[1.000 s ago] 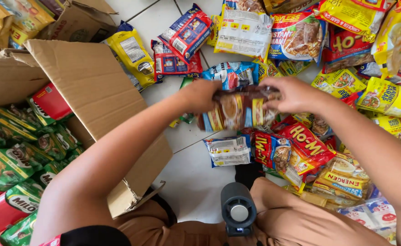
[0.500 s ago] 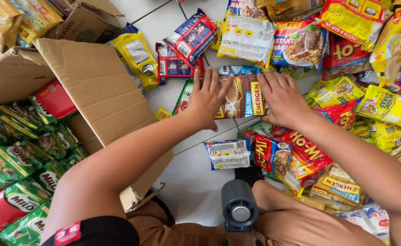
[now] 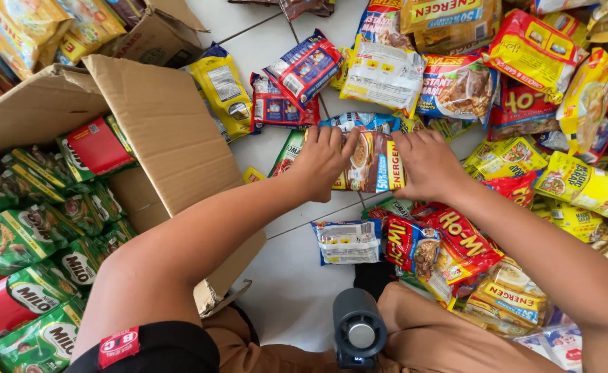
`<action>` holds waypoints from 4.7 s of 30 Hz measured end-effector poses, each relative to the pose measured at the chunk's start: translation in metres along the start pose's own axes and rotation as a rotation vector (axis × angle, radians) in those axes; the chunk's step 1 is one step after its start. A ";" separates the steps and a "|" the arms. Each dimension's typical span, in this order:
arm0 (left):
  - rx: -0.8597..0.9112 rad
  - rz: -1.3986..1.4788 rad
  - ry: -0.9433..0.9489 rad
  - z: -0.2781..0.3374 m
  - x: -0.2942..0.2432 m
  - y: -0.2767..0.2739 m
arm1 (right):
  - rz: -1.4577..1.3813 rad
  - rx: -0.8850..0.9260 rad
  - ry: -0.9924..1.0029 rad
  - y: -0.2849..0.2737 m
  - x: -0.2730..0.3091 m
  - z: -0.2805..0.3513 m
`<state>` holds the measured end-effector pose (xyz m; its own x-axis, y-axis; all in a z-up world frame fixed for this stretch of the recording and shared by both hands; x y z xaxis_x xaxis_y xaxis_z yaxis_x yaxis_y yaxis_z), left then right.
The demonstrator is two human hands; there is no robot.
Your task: Sorting various food and drink sachets from a pile on the floor and packing them into cardboard boxes.
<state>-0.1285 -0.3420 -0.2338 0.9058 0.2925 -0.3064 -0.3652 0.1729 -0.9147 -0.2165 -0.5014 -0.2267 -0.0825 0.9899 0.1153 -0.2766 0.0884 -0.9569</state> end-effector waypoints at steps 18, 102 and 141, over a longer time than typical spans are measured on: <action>-0.257 0.031 -0.093 0.215 0.027 -0.205 | 0.151 -0.161 -0.275 -0.212 0.163 -0.033; 0.245 0.618 -0.371 0.274 0.102 -0.217 | -0.676 0.288 -0.292 -0.169 0.214 -0.111; -0.849 2.177 -0.935 -0.098 0.212 -0.034 | -0.938 0.040 0.439 0.011 -0.122 -0.285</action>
<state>0.0973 -0.3779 -0.2933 -0.7487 -0.3429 -0.5673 0.1196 -0.9117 0.3931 0.0633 -0.5901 -0.3270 0.5368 0.4791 0.6945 -0.0820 0.8489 -0.5222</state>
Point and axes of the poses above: each hand's wrist, its own z-axis away from the middle knuckle, its own y-axis out of the palm, x = y × z, the point moved 6 cm from there along -z, towards the middle knuckle, and after that the axes turned 12 degrees about z, right-handed, at the moved point
